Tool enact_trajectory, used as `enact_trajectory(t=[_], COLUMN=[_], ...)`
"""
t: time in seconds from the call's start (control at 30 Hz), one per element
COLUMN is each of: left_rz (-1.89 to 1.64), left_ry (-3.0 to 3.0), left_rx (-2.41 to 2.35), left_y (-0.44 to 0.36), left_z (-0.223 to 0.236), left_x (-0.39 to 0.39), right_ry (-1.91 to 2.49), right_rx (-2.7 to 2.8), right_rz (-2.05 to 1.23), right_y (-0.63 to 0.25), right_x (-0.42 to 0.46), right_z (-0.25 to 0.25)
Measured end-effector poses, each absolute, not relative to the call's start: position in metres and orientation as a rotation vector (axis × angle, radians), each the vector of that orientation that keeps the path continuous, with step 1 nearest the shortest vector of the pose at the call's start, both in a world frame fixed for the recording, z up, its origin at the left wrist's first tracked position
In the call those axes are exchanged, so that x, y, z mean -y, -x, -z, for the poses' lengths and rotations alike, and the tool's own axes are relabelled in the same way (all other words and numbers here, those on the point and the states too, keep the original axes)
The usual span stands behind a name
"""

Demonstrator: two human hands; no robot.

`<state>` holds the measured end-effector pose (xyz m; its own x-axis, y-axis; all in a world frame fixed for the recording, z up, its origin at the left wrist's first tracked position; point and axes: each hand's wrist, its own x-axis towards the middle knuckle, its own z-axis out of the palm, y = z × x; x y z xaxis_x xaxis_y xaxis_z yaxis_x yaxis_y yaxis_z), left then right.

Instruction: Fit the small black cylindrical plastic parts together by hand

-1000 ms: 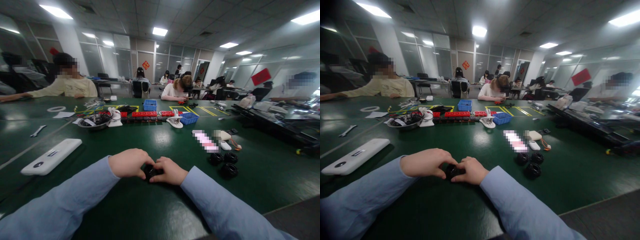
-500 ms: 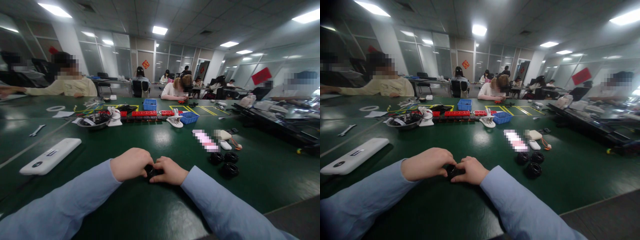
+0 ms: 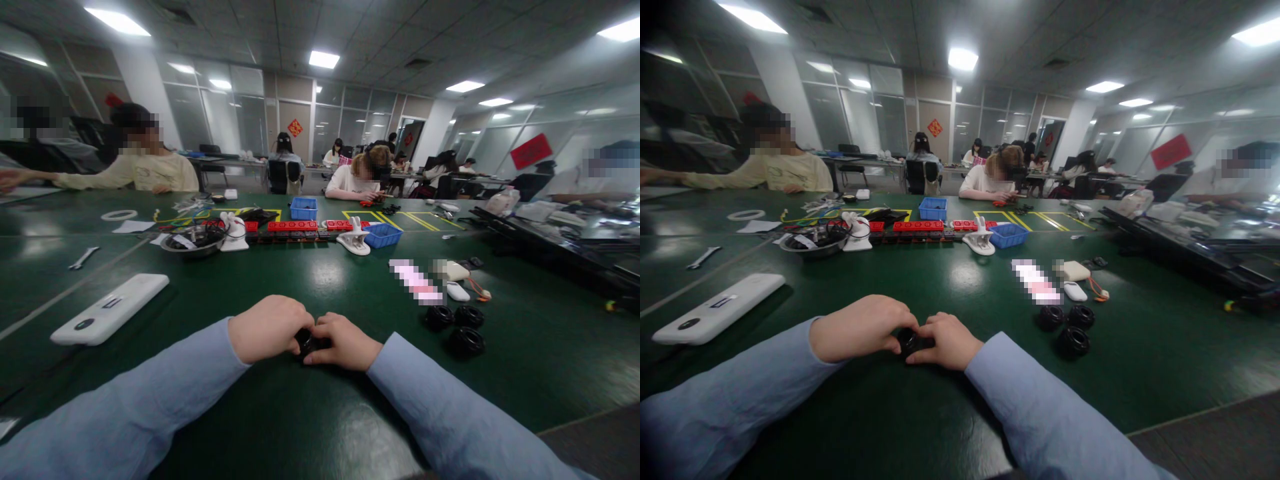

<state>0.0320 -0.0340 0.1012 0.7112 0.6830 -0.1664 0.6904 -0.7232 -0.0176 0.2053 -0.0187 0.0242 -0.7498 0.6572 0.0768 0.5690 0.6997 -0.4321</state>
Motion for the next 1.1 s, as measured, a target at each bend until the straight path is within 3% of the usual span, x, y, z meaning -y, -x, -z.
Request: enact_trajectory(t=[1.1], left_rz=[0.313], left_ry=[-2.692], left_rx=[-1.592], left_y=[-0.055], left_z=[-0.098], left_x=[0.047], right_ry=[0.991], right_rx=[2.671], right_rz=[-0.567], right_y=[-0.205], right_x=[0.018], right_z=[-0.020])
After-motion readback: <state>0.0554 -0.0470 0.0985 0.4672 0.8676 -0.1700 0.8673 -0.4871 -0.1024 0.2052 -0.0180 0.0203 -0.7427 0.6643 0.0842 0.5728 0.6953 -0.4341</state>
